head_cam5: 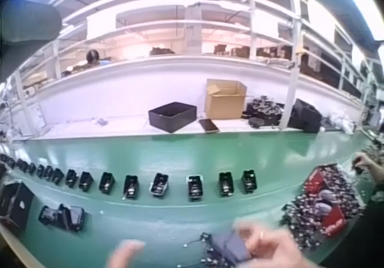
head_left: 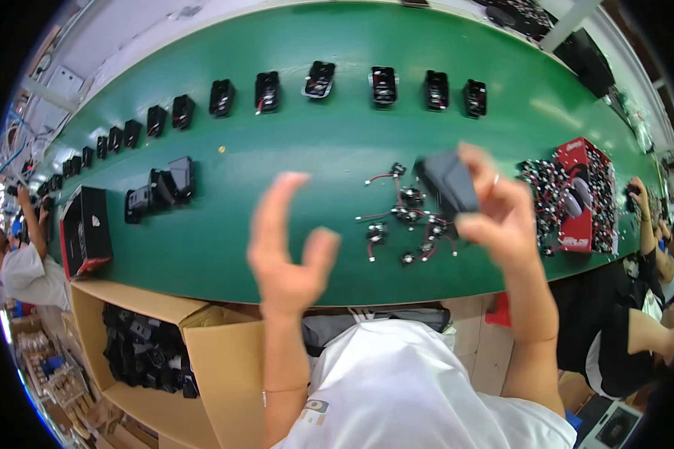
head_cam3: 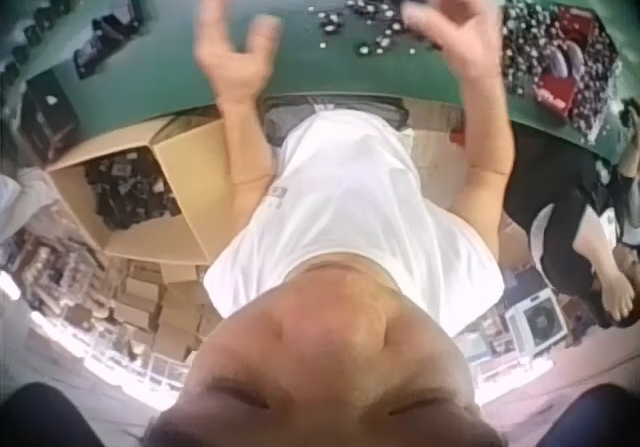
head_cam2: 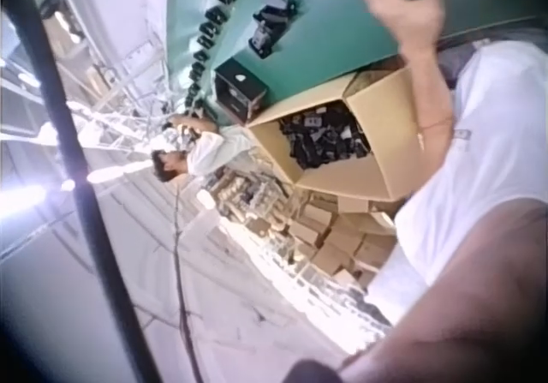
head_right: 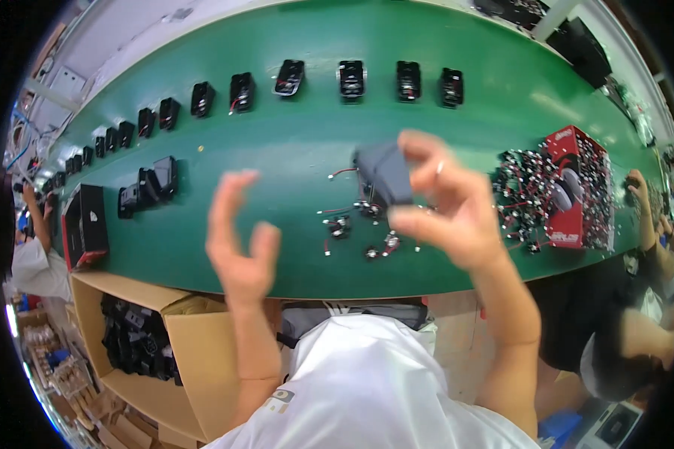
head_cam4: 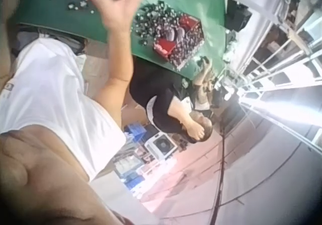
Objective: The person assembles small electronic components into plastic housings by hand, connecting wires to the components and enclosing them within the housings.
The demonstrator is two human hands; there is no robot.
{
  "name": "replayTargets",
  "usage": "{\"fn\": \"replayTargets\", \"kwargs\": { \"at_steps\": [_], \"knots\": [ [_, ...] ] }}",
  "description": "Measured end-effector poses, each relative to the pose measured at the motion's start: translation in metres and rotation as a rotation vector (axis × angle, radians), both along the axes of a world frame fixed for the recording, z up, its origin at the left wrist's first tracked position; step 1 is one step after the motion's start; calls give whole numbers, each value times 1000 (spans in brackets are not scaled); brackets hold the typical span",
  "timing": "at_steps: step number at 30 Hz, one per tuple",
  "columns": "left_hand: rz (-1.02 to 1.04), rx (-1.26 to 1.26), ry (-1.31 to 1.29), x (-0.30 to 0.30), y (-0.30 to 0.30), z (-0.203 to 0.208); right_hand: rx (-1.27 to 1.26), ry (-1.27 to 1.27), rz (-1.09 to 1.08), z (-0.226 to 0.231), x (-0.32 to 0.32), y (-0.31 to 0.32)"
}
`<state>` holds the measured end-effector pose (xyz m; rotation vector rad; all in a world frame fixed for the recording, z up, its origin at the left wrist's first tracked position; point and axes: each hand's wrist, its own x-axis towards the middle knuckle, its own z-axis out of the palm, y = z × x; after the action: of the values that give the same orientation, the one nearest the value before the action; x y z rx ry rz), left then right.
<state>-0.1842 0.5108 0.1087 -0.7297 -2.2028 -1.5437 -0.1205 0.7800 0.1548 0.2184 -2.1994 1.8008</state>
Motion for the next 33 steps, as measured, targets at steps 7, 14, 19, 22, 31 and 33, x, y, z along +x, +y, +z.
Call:
{"fn": "replayTargets", "kwargs": {
  "at_steps": [7, 14, 19, 22, 31, 33],
  "knots": [
    [831, -483, 121, -70, -104, -21, 1193, -25, -301, 13, -80, 179],
    [891, -604, -114, -83, -118, -53, 1225, -184, -225, -21, -100, 229],
    [791, -546, -31, -87, -124, -59, 1270, -227, -178, -31, -103, 232],
    [782, -468, -46, -83, -109, -54, 1331, -203, -191, -29, -98, 231],
    [756, -414, 17, -62, -93, -55, 963, 7, -28, 11, -67, 122],
    [785, -511, 109, -66, -90, -50, 910, 14, 191, 7, -70, 78]
  ]
}}
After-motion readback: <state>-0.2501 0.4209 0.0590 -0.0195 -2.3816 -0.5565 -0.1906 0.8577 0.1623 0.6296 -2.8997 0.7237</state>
